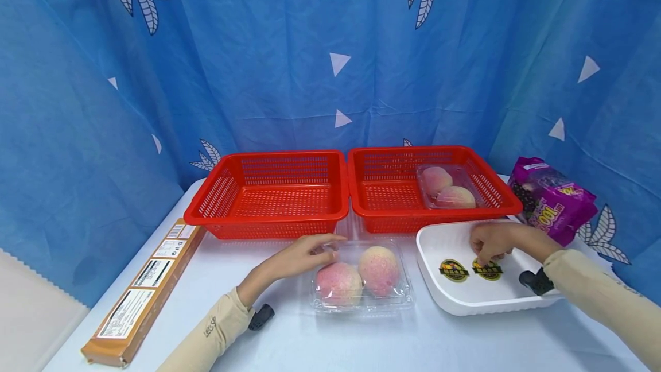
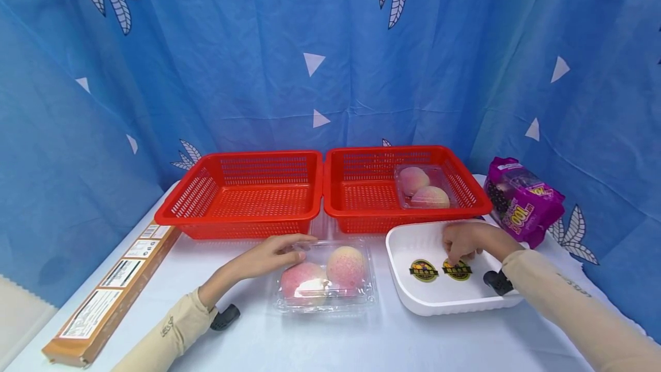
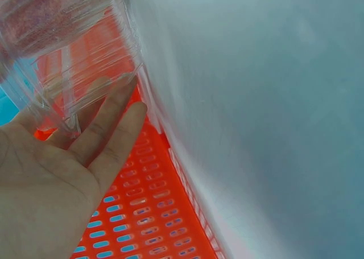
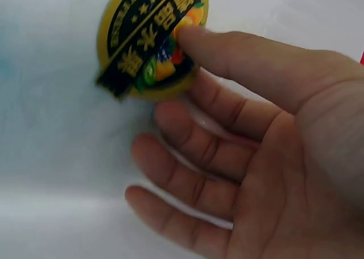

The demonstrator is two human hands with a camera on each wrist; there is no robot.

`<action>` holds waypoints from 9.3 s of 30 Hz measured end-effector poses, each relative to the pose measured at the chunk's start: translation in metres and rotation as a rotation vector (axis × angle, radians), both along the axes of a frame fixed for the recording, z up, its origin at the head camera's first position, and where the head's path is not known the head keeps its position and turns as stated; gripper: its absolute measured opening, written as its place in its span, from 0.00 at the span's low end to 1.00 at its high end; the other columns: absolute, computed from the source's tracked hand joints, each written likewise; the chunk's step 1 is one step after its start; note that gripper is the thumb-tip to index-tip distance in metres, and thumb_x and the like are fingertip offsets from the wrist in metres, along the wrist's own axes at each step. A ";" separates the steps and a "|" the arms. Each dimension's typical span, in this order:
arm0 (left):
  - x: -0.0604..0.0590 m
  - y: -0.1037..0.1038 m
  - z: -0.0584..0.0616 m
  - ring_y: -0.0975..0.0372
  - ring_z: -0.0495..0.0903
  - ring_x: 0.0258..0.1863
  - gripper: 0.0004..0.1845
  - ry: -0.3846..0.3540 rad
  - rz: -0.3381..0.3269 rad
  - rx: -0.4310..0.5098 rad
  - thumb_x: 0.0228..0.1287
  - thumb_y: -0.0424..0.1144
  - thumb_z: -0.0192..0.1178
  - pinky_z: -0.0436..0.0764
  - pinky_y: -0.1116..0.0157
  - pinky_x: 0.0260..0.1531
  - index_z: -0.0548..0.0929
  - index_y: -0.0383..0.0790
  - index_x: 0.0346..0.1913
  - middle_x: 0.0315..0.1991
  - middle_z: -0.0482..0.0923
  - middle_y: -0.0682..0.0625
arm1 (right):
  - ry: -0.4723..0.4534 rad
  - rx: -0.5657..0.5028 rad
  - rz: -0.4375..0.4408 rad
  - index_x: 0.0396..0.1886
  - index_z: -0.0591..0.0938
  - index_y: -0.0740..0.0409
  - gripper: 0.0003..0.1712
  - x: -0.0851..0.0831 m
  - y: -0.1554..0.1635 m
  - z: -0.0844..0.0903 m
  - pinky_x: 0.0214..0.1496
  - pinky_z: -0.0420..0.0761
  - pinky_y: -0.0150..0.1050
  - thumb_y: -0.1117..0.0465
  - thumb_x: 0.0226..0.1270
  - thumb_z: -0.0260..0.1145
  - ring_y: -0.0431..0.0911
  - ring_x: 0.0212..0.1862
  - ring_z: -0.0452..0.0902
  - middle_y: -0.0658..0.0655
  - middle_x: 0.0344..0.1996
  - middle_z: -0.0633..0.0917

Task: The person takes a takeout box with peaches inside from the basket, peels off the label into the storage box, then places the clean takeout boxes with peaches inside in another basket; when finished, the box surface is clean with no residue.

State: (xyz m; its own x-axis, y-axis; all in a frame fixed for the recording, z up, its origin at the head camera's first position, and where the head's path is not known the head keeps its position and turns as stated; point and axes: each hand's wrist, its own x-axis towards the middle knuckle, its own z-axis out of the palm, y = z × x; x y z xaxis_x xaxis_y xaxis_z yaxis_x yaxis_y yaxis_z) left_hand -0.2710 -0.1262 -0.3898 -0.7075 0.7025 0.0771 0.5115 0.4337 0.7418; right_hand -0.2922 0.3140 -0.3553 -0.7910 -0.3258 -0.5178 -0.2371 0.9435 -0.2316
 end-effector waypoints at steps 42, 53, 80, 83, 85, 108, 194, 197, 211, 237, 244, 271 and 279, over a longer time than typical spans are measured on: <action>-0.002 0.001 0.000 0.59 0.77 0.54 0.24 -0.002 -0.004 -0.005 0.70 0.44 0.52 0.77 0.61 0.52 0.71 0.45 0.67 0.60 0.76 0.46 | 0.087 -0.193 0.109 0.38 0.79 0.50 0.09 0.019 -0.021 0.027 0.34 0.82 0.35 0.53 0.62 0.67 0.42 0.32 0.74 0.47 0.32 0.77; -0.001 0.001 -0.001 0.60 0.78 0.53 0.24 -0.003 -0.005 -0.006 0.70 0.45 0.52 0.77 0.62 0.52 0.71 0.45 0.67 0.59 0.76 0.47 | 0.235 -0.256 0.270 0.44 0.81 0.46 0.12 0.035 -0.081 0.059 0.35 0.81 0.30 0.52 0.61 0.67 0.37 0.36 0.76 0.42 0.34 0.81; -0.002 -0.003 0.000 0.59 0.77 0.54 0.24 -0.003 -0.018 0.008 0.70 0.45 0.52 0.77 0.62 0.52 0.71 0.48 0.67 0.62 0.75 0.50 | 0.130 -0.371 0.448 0.60 0.76 0.52 0.23 0.011 -0.189 0.048 0.51 0.79 0.42 0.51 0.68 0.59 0.43 0.48 0.76 0.48 0.45 0.81; -0.002 -0.003 0.000 0.58 0.78 0.54 0.24 -0.001 -0.015 0.010 0.70 0.46 0.52 0.77 0.61 0.52 0.70 0.48 0.67 0.62 0.74 0.49 | 0.078 -0.353 0.395 0.60 0.76 0.50 0.22 0.006 -0.194 0.046 0.51 0.78 0.43 0.53 0.67 0.59 0.43 0.47 0.75 0.48 0.44 0.81; -0.002 -0.003 0.000 0.58 0.77 0.54 0.24 -0.004 -0.016 0.007 0.70 0.46 0.52 0.77 0.61 0.52 0.70 0.47 0.67 0.62 0.74 0.49 | 0.051 -0.317 0.363 0.61 0.75 0.49 0.23 0.004 -0.196 0.045 0.52 0.77 0.44 0.52 0.67 0.60 0.44 0.48 0.74 0.48 0.45 0.80; -0.001 0.001 0.001 0.61 0.77 0.54 0.25 -0.035 -0.020 0.016 0.69 0.49 0.54 0.76 0.60 0.53 0.70 0.49 0.68 0.62 0.74 0.50 | -0.153 -0.368 0.317 0.57 0.75 0.62 0.26 -0.010 -0.198 0.036 0.43 0.75 0.40 0.54 0.63 0.66 0.45 0.40 0.71 0.53 0.38 0.78; 0.024 0.015 0.027 0.59 0.77 0.51 0.29 0.039 -0.053 0.050 0.64 0.50 0.62 0.77 0.62 0.52 0.69 0.56 0.68 0.61 0.73 0.61 | -0.308 -0.800 0.045 0.40 0.70 0.60 0.21 0.053 -0.156 0.017 0.36 0.76 0.37 0.51 0.60 0.66 0.47 0.37 0.73 0.55 0.31 0.77; 0.024 0.016 0.029 0.60 0.77 0.53 0.29 0.052 -0.042 0.066 0.65 0.50 0.61 0.77 0.61 0.53 0.68 0.59 0.69 0.63 0.71 0.63 | -0.323 -0.851 0.040 0.41 0.70 0.61 0.19 0.055 -0.155 0.016 0.35 0.75 0.36 0.53 0.61 0.65 0.46 0.36 0.72 0.56 0.31 0.78; 0.025 0.008 0.044 0.67 0.76 0.52 0.27 0.137 0.021 0.143 0.66 0.47 0.61 0.77 0.64 0.52 0.70 0.61 0.67 0.62 0.70 0.66 | -0.292 -1.014 0.048 0.39 0.67 0.60 0.15 0.058 -0.147 0.019 0.27 0.71 0.30 0.56 0.66 0.61 0.41 0.26 0.68 0.54 0.26 0.73; -0.004 -0.007 0.050 0.61 0.76 0.55 0.20 0.243 0.217 0.269 0.72 0.45 0.52 0.79 0.56 0.51 0.74 0.50 0.64 0.60 0.76 0.54 | -0.111 -1.155 -0.125 0.41 0.67 0.56 0.10 0.058 -0.119 0.042 0.29 0.74 0.32 0.59 0.68 0.58 0.41 0.28 0.69 0.52 0.30 0.74; -0.024 0.004 0.052 0.59 0.73 0.58 0.24 0.329 0.338 0.130 0.68 0.51 0.56 0.75 0.55 0.57 0.73 0.49 0.64 0.59 0.74 0.54 | -0.097 -1.220 -0.109 0.44 0.69 0.57 0.06 0.056 -0.115 0.050 0.31 0.76 0.32 0.62 0.71 0.55 0.40 0.31 0.71 0.49 0.31 0.77; -0.060 0.046 0.043 0.53 0.65 0.68 0.30 0.441 0.332 -0.322 0.66 0.60 0.53 0.68 0.51 0.63 0.72 0.53 0.67 0.70 0.64 0.51 | 0.022 -1.311 -0.334 0.46 0.70 0.53 0.08 0.012 -0.102 0.081 0.43 0.83 0.35 0.58 0.71 0.56 0.42 0.49 0.73 0.49 0.44 0.77; -0.058 0.047 0.043 0.53 0.64 0.68 0.32 0.426 0.328 -0.355 0.64 0.64 0.52 0.71 0.50 0.61 0.71 0.56 0.68 0.71 0.62 0.52 | -0.050 -1.405 -0.405 0.41 0.71 0.53 0.04 -0.012 -0.092 0.082 0.39 0.84 0.36 0.58 0.72 0.56 0.41 0.42 0.79 0.49 0.39 0.80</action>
